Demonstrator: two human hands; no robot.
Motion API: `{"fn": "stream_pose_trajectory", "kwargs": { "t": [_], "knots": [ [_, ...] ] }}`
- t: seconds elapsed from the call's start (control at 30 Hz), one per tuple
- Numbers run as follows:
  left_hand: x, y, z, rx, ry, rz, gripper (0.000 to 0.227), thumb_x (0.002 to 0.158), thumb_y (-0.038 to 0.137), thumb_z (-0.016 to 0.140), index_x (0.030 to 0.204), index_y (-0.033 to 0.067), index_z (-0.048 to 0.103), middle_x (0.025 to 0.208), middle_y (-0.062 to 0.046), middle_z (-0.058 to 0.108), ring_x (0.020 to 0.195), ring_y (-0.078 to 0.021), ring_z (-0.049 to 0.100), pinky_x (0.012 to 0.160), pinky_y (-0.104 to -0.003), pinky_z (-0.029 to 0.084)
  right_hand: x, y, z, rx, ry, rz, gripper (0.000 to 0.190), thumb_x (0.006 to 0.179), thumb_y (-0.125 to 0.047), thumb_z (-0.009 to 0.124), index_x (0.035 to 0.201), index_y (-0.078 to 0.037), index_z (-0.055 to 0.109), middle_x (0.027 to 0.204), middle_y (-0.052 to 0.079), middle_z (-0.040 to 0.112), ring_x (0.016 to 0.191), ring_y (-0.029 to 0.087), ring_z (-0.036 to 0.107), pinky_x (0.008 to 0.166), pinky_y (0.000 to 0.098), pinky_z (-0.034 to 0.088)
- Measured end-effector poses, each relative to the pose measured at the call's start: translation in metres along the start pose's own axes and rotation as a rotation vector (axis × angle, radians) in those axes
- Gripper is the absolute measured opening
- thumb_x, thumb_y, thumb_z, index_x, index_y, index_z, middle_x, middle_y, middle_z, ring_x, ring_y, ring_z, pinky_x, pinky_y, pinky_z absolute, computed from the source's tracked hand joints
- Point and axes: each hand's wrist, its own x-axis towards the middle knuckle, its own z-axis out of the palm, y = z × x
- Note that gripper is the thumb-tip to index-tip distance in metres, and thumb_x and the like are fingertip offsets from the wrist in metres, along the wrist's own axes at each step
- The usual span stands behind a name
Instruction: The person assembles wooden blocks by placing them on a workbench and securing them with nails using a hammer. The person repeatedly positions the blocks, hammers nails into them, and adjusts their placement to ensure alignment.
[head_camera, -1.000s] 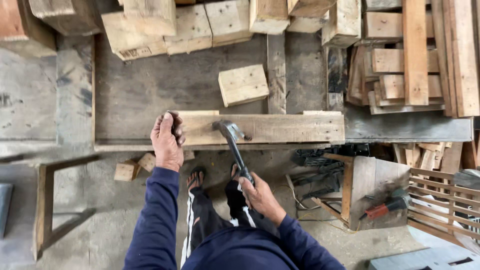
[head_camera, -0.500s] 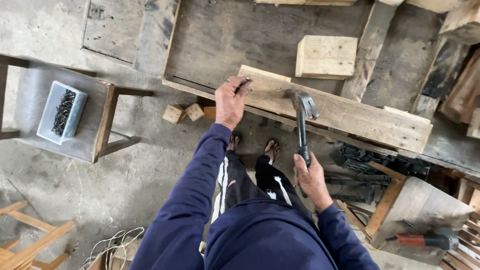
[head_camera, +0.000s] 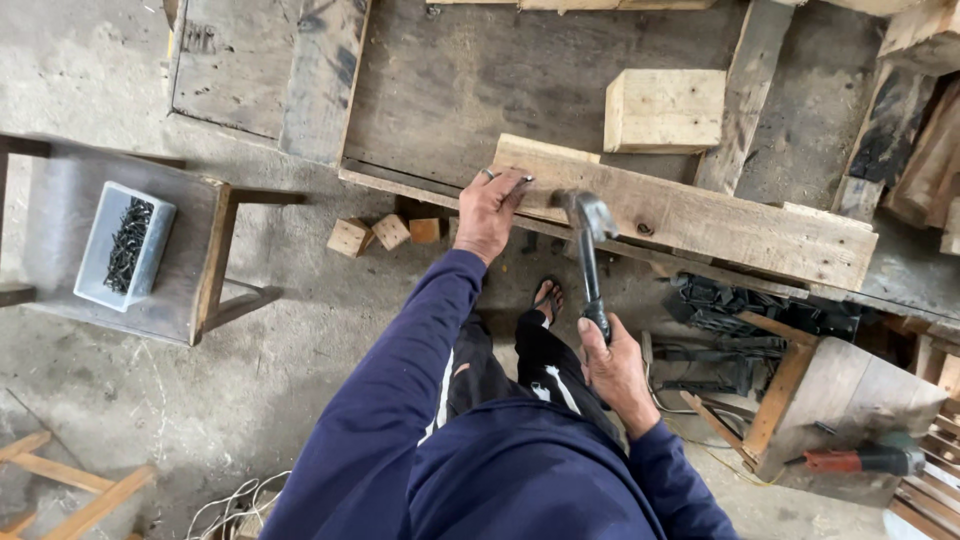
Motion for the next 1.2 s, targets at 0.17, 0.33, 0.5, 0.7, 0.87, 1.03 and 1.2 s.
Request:
{"fn": "stream_pose_trajectory", "kwargs": {
  "t": [0.17, 0.33, 0.5, 0.7, 0.87, 1.03, 1.2],
  "knots": [
    [-0.005, -0.001, 0.0, -0.023, -0.054, -0.068, 0.015, 0.092, 0.005, 0.077, 0.106, 0.006, 0.075, 0.103, -0.01, 0.074, 0.091, -0.0265, 0.072, 0.08, -0.033, 0.058, -0.033, -0.011, 0.006, 0.106, 0.005, -0.253, 0.035, 0.1, -0.037, 0.064, 0.104, -0.003, 0.058, 0.065, 0.0, 0.054, 0.05, 0.007, 0.049, 0.045, 0.025, 0.043],
    [-0.002, -0.006, 0.0, -0.096, -0.054, -0.05, 0.016, 0.091, 0.007, 0.076, 0.107, 0.0059, 0.075, 0.103, -0.01, 0.073, 0.091, -0.0261, 0.072, 0.08, -0.035, 0.059, -0.033, -0.045, 0.027, -0.082, 0.028, -0.37, 0.035, 0.1, -0.039, 0.062, 0.105, -0.004, 0.057, 0.065, 0.0, 0.055, 0.052, 0.009, 0.053, 0.047, 0.0248, 0.044],
    [0.003, -0.007, -0.016, -0.058, -0.215, -0.175, 0.016, 0.09, 0.012, 0.081, 0.105, 0.0056, 0.077, 0.103, -0.009, 0.074, 0.091, -0.0227, 0.073, 0.08, -0.035, 0.058, -0.037, -0.058, 0.029, -0.11, 0.078, 0.001, 0.037, 0.101, -0.039, 0.059, 0.097, -0.002, 0.056, 0.064, 0.0, 0.054, 0.048, 0.01, 0.051, 0.043, 0.0272, 0.041],
    [0.03, -0.025, -0.075, 0.345, -0.466, 0.273, 0.072, 0.075, 0.03, 0.091, 0.136, 0.0077, 0.061, 0.11, -0.018, 0.057, 0.098, -0.0328, 0.062, 0.085, -0.04, 0.056, -0.051, -0.049, 0.034, 0.008, 0.106, -0.14, 0.032, 0.101, -0.037, 0.06, 0.098, -0.005, 0.056, 0.063, 0.001, 0.054, 0.048, 0.009, 0.051, 0.044, 0.0246, 0.041],
    [0.027, -0.045, -0.069, 0.695, -0.578, 0.432, 0.076, 0.089, 0.035, 0.079, 0.149, 0.0082, 0.041, 0.115, -0.016, 0.06, 0.105, -0.0322, 0.061, 0.075, -0.037, 0.06, -0.033, -0.039, 0.045, 0.086, 0.104, -0.099, 0.033, 0.1, -0.037, 0.059, 0.098, -0.004, 0.056, 0.063, 0.002, 0.053, 0.047, 0.01, 0.05, 0.042, 0.0258, 0.041],
    [0.005, -0.062, -0.062, 0.593, -0.541, 0.456, 0.077, 0.095, 0.029, 0.073, 0.157, 0.0055, 0.034, 0.112, -0.013, 0.061, 0.106, -0.0325, 0.06, 0.08, -0.039, 0.06, -0.028, -0.017, 0.04, 0.032, 0.072, -0.017, 0.038, 0.102, -0.04, 0.057, 0.097, -0.002, 0.055, 0.061, 0.004, 0.052, 0.043, 0.012, 0.049, 0.04, 0.0272, 0.04],
    [0.003, -0.062, -0.063, 0.582, -0.55, 0.468, 0.079, 0.094, 0.033, 0.073, 0.154, -0.0034, 0.037, 0.111, -0.018, 0.061, 0.1, -0.0371, 0.057, 0.081, -0.042, 0.058, -0.035, -0.049, 0.031, 0.167, -0.014, 0.07, 0.038, 0.099, -0.041, 0.057, 0.107, -0.004, 0.058, 0.064, 0.003, 0.056, 0.045, 0.011, 0.052, 0.039, 0.0283, 0.045]
  ]
}}
